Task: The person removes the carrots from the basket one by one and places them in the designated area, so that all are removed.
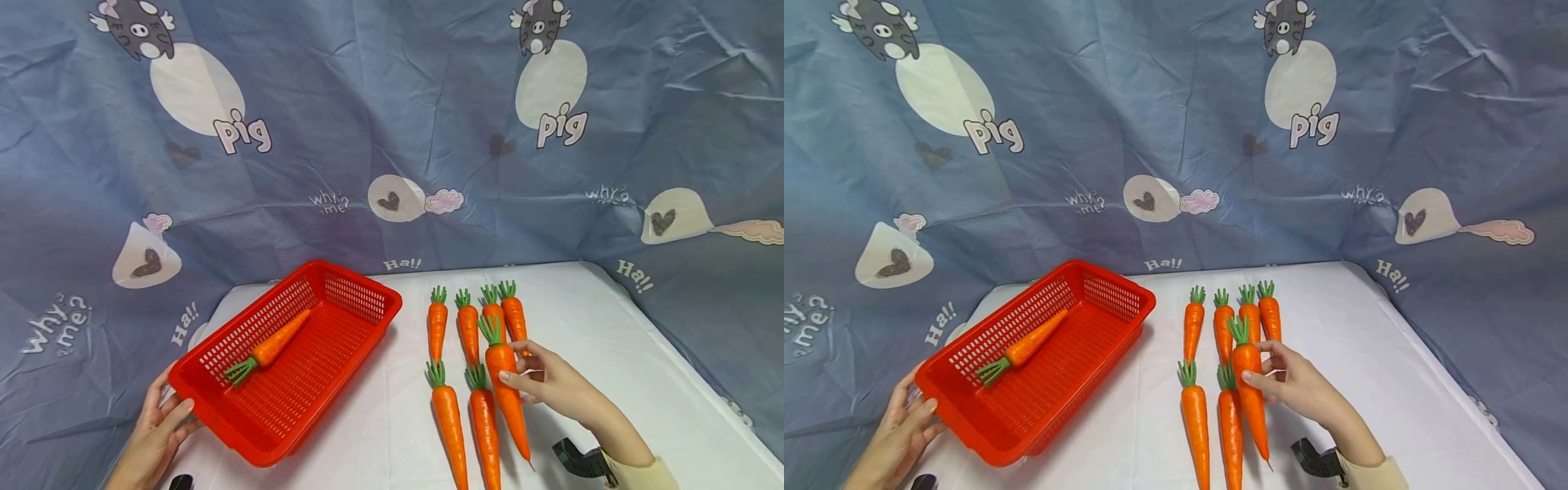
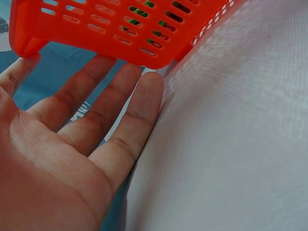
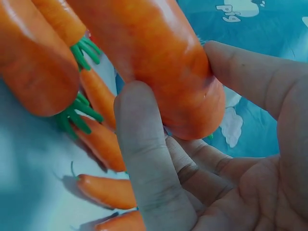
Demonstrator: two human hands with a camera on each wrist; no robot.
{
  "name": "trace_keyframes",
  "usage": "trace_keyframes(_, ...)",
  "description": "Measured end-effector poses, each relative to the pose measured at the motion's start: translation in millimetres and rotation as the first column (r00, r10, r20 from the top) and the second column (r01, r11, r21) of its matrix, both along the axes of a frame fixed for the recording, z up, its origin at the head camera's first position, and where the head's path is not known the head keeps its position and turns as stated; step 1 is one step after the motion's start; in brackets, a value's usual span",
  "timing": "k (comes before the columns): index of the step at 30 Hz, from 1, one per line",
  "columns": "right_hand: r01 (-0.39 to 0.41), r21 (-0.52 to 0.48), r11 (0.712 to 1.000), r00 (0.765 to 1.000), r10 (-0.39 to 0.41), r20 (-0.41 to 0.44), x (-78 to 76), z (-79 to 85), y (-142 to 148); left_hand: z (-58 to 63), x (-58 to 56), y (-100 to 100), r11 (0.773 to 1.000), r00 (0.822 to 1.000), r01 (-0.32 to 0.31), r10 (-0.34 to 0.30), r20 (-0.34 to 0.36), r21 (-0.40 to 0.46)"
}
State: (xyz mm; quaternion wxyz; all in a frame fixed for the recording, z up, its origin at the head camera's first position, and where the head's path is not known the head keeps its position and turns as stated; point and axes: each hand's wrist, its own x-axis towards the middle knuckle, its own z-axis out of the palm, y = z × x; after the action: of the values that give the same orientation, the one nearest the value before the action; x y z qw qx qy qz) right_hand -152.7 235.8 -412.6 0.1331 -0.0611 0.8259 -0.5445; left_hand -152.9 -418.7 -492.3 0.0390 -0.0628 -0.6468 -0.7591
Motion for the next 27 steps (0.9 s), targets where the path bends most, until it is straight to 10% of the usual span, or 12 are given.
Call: trace_keyframes(27,0.025,0.030,0.999,0.996,-0.027,0.083,19.6,-39.3,26,3.6,1.4,-1,0.999,0.996,-0.033,0.035,0.081,-0.037)
